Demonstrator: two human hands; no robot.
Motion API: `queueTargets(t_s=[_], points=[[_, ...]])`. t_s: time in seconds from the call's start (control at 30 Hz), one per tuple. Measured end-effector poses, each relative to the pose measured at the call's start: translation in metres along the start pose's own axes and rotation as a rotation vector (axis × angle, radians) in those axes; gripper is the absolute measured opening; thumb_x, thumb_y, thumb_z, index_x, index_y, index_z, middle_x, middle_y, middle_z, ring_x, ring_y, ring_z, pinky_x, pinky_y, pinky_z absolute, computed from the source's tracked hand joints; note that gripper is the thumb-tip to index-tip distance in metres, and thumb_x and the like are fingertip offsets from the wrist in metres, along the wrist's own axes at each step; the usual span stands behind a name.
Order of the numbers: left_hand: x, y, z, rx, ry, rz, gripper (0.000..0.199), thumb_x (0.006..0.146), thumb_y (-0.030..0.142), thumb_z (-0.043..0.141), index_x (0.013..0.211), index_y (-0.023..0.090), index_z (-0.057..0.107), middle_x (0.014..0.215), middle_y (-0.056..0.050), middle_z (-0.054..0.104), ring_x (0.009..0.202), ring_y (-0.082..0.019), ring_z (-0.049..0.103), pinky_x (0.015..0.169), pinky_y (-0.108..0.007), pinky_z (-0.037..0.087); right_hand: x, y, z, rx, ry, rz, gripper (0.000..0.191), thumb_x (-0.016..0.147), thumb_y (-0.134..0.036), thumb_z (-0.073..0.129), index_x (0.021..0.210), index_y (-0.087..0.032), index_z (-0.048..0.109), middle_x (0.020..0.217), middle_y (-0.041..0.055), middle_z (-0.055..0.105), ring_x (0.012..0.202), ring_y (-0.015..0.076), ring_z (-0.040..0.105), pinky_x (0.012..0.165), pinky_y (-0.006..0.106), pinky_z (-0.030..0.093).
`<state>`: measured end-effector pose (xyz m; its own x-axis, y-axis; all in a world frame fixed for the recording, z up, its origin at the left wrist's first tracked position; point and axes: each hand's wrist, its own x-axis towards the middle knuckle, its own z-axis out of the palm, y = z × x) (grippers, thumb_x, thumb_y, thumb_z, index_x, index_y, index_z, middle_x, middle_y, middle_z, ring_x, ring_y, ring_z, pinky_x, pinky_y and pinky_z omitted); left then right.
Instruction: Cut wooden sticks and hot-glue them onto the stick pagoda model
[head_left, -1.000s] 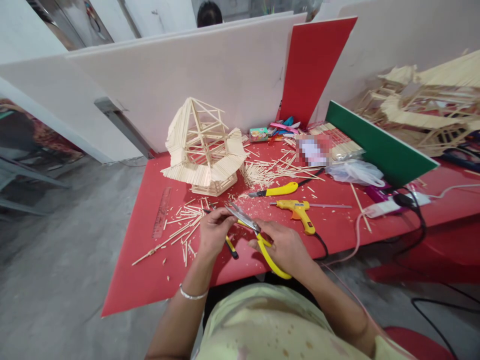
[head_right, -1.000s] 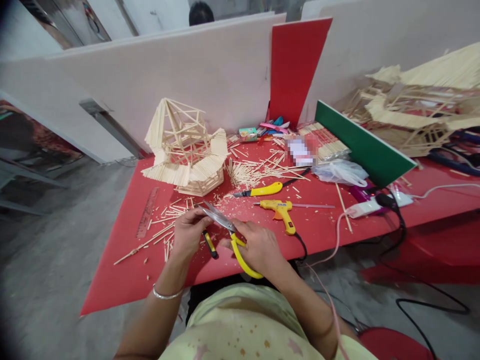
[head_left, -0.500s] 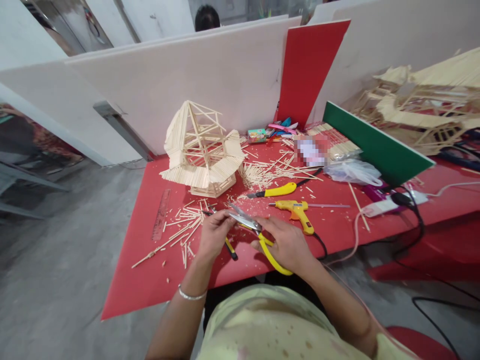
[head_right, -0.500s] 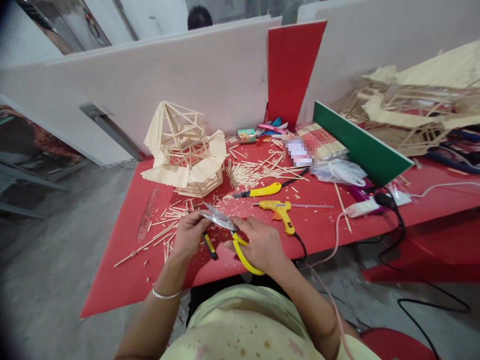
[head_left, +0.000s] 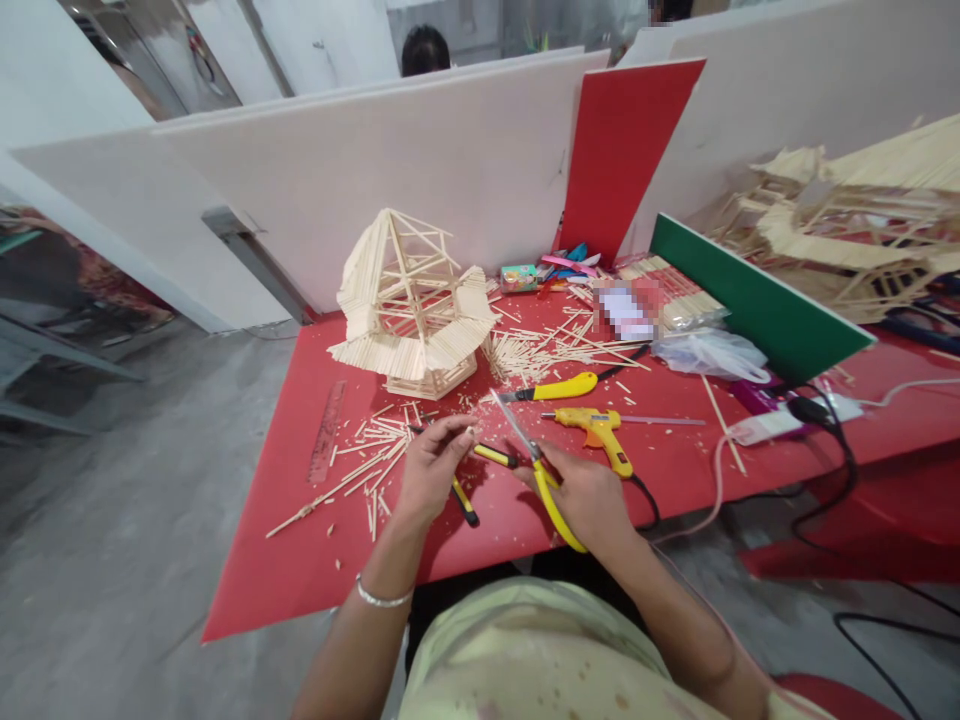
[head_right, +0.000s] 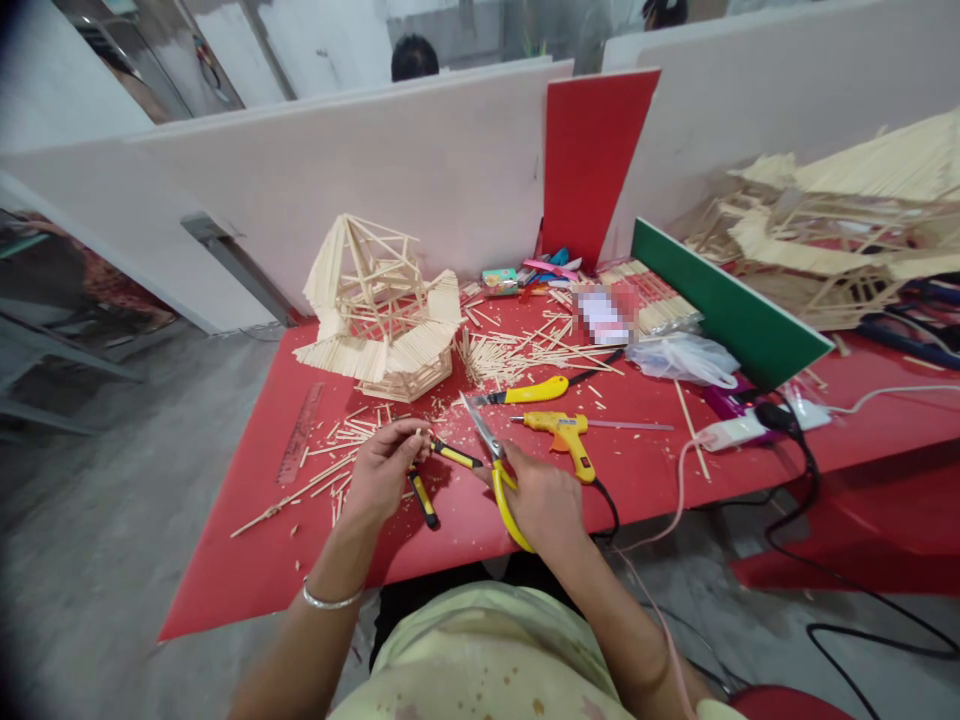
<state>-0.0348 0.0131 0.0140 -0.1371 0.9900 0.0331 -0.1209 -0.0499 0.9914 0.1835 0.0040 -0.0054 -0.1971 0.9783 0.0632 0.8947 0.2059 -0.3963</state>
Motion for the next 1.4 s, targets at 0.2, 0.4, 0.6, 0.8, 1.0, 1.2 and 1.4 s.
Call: queueTargets(t_s=[0.2, 0.4, 0.6, 0.8, 1.0, 1.2, 1.4], points=[[-0.007, 0.021, -0.003, 0.069, 0.128, 0.229, 0.008, 0.076, 0.025, 0.076, 0.084, 0.024, 0.079, 0.091, -0.005, 0.067, 0.085, -0.017, 0.063, 0.073, -0.028, 0.054, -0.009, 0.014, 0.007, -0.328, -0.089, 0.06, 0.05, 0.091, -0.044, 0.05, 0.134, -0.019, 0.054, 0.098, 0.0125, 0.072, 0.083, 0.0248, 0.07, 0.062, 0.03, 0.046], [-0.013, 0.028, -0.011, -0.084, 0.191, 0.337, 0.01, 0.078, 0.027, 0.075, 0.088, 0.026, 0.079, 0.073, -0.003, 0.066, 0.061, -0.013, 0.06, 0.054, -0.025, 0.049, -0.012, -0.002, -0.009, -0.394, -0.206, -0.034, 0.037, 0.095, -0.036, 0.043, 0.124, -0.024, 0.063, 0.092, 0.0117, 0.073, 0.078, 0.0266, 0.072, 0.059, 0.031, 0.046], [-0.012, 0.04, -0.016, -0.297, 0.168, 0.286, 0.018, 0.079, 0.031, 0.075, 0.094, 0.022, 0.077, 0.088, -0.008, 0.075, 0.069, -0.018, 0.069, 0.059, -0.03, 0.055, 0.001, -0.009, -0.024, -0.412, -0.159, 0.014, 0.036, 0.093, -0.048, 0.045, 0.097, -0.023, 0.071, 0.078, 0.0112, 0.072, 0.074, 0.0294, 0.071, 0.058, 0.034, 0.047], [0.01, 0.064, -0.018, -0.388, 0.229, 0.231, 0.024, 0.066, 0.03, 0.085, 0.084, 0.019, 0.072, 0.072, -0.003, 0.072, 0.063, -0.015, 0.068, 0.048, -0.021, 0.05, 0.026, 0.004, -0.044, -0.373, 0.062, 0.16, 0.037, 0.094, -0.042, 0.04, 0.114, -0.026, 0.067, 0.104, 0.0123, 0.071, 0.082, 0.0266, 0.068, 0.063, 0.034, 0.046], [0.025, 0.063, -0.025, -0.358, 0.196, 0.115, 0.038, 0.062, 0.029, 0.087, 0.093, 0.017, 0.067, 0.075, -0.004, 0.074, 0.06, -0.016, 0.07, 0.045, -0.019, 0.049, 0.031, 0.036, -0.037, -0.386, 0.035, 0.257, 0.034, 0.087, -0.031, 0.044, 0.11, -0.017, 0.064, 0.11, 0.0146, 0.065, 0.096, 0.0284, 0.066, 0.067, 0.034, 0.046], [0.037, 0.05, -0.03, -0.342, 0.096, 0.053, 0.034, 0.072, 0.038, 0.08, 0.092, 0.016, 0.065, 0.074, -0.003, 0.071, 0.056, -0.014, 0.067, 0.041, -0.019, 0.047, 0.033, 0.082, -0.018, -0.255, -0.061, 0.434, 0.043, 0.082, -0.04, 0.053, 0.118, -0.017, 0.062, 0.109, 0.0172, 0.067, 0.099, 0.0287, 0.066, 0.074, 0.034, 0.047], [0.065, 0.074, -0.037, -0.338, 0.155, 0.077, 0.036, 0.065, 0.035, 0.085, 0.087, 0.013, 0.067, 0.07, -0.002, 0.07, 0.051, -0.01, 0.064, 0.043, -0.017, 0.046, 0.033, 0.101, -0.017, -0.106, -0.157, 0.428, 0.039, 0.08, -0.041, 0.051, 0.107, -0.017, 0.066, 0.103, 0.0183, 0.071, 0.098, 0.0339, 0.068, 0.077, 0.04, 0.046]])
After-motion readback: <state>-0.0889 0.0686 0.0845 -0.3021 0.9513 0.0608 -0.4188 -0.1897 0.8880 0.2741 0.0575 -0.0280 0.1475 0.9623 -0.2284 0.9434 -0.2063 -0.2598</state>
